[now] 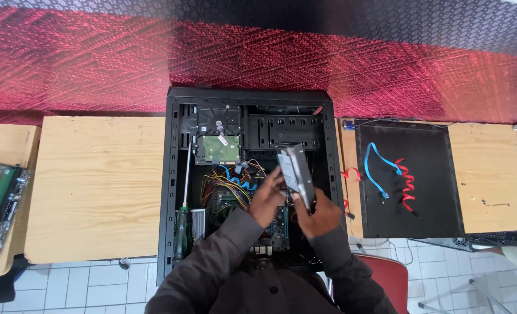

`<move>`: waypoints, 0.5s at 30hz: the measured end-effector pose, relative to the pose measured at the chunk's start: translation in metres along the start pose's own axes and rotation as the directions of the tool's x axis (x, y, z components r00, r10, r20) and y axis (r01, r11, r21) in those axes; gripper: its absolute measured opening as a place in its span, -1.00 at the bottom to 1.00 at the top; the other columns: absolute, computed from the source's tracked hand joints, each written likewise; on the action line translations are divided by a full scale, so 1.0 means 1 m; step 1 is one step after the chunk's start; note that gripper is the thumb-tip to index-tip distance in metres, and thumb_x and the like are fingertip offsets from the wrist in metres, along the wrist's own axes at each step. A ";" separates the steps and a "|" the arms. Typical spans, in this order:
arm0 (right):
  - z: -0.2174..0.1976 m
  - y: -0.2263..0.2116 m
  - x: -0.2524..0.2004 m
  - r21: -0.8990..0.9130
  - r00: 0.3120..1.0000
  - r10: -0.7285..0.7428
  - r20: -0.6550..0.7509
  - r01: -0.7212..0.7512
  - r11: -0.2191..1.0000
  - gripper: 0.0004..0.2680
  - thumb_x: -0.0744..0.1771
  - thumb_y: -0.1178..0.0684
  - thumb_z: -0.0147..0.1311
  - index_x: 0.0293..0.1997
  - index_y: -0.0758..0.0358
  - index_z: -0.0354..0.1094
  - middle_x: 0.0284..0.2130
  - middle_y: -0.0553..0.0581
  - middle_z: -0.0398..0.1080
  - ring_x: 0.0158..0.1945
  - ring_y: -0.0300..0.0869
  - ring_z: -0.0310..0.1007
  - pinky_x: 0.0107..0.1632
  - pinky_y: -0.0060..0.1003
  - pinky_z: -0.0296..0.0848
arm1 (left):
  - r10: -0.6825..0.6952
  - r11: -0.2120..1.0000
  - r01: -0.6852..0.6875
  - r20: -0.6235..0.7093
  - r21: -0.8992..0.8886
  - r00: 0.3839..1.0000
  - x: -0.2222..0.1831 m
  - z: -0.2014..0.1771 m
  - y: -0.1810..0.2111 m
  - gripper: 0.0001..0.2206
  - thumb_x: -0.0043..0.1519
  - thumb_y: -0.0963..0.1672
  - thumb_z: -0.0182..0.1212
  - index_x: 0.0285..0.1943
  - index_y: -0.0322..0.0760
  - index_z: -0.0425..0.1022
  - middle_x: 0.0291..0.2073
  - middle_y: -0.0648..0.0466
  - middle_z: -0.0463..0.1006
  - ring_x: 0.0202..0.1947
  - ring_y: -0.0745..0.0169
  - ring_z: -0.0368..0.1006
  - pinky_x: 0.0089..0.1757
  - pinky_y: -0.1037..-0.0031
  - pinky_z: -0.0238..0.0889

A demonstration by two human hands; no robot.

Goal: Installing and securing an additional hard drive into a computer case using a screwdriver and connecting cables.

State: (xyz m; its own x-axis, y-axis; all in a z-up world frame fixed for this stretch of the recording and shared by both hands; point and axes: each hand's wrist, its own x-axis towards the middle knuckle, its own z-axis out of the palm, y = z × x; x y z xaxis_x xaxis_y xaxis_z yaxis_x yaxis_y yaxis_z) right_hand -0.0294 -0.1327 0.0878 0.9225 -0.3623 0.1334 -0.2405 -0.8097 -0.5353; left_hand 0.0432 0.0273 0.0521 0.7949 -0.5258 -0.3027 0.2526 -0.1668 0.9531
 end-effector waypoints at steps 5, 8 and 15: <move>-0.017 -0.044 -0.003 -0.123 0.959 -0.282 0.041 0.285 0.951 -0.64 0.36 -0.46 0.02 -0.27 0.00 0.45 -0.64 -0.05 0.39 -0.57 -0.10 0.50 -0.47 -0.25 0.51 | 0.269 0.810 -0.233 -0.012 -0.539 0.963 -0.016 0.003 -0.006 -0.01 0.35 -0.01 0.32 0.66 -0.29 -0.54 0.44 -0.46 -0.05 0.37 -0.52 0.11 0.19 -0.29 0.25; -0.053 -0.080 0.002 -0.015 0.868 -0.400 0.295 0.423 0.906 -0.40 0.26 -0.52 0.19 0.22 0.20 0.39 -0.28 0.23 0.58 -0.28 0.11 0.64 -0.29 0.02 0.63 | 0.186 0.656 -0.164 -0.053 -0.737 0.981 0.011 0.011 -0.096 -0.16 0.37 -0.03 0.24 0.67 -0.24 -0.35 0.43 -0.34 0.11 0.30 -0.40 0.30 0.14 -0.23 0.43; -0.139 -0.015 0.124 0.977 0.839 -0.513 0.181 -0.091 0.195 -0.44 0.33 -0.53 -0.01 -0.07 0.34 0.45 -0.02 0.56 0.47 -0.07 0.34 0.62 -0.13 0.20 0.68 | 0.307 0.355 -0.222 -0.111 -0.908 0.945 -0.031 -0.004 0.022 -0.37 0.34 -0.01 0.14 0.58 -0.35 0.14 0.08 -0.33 0.51 -0.08 -0.22 0.56 -0.20 0.07 0.60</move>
State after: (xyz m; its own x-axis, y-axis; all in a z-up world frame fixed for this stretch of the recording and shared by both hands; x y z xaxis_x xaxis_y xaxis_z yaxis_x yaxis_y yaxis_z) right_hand 0.0468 -0.2303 0.2286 0.9519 0.1954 0.2360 0.1638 0.3262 -0.9310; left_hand 0.0267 0.0427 0.0828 0.8902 -0.4555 0.0066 0.4140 0.8152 0.4051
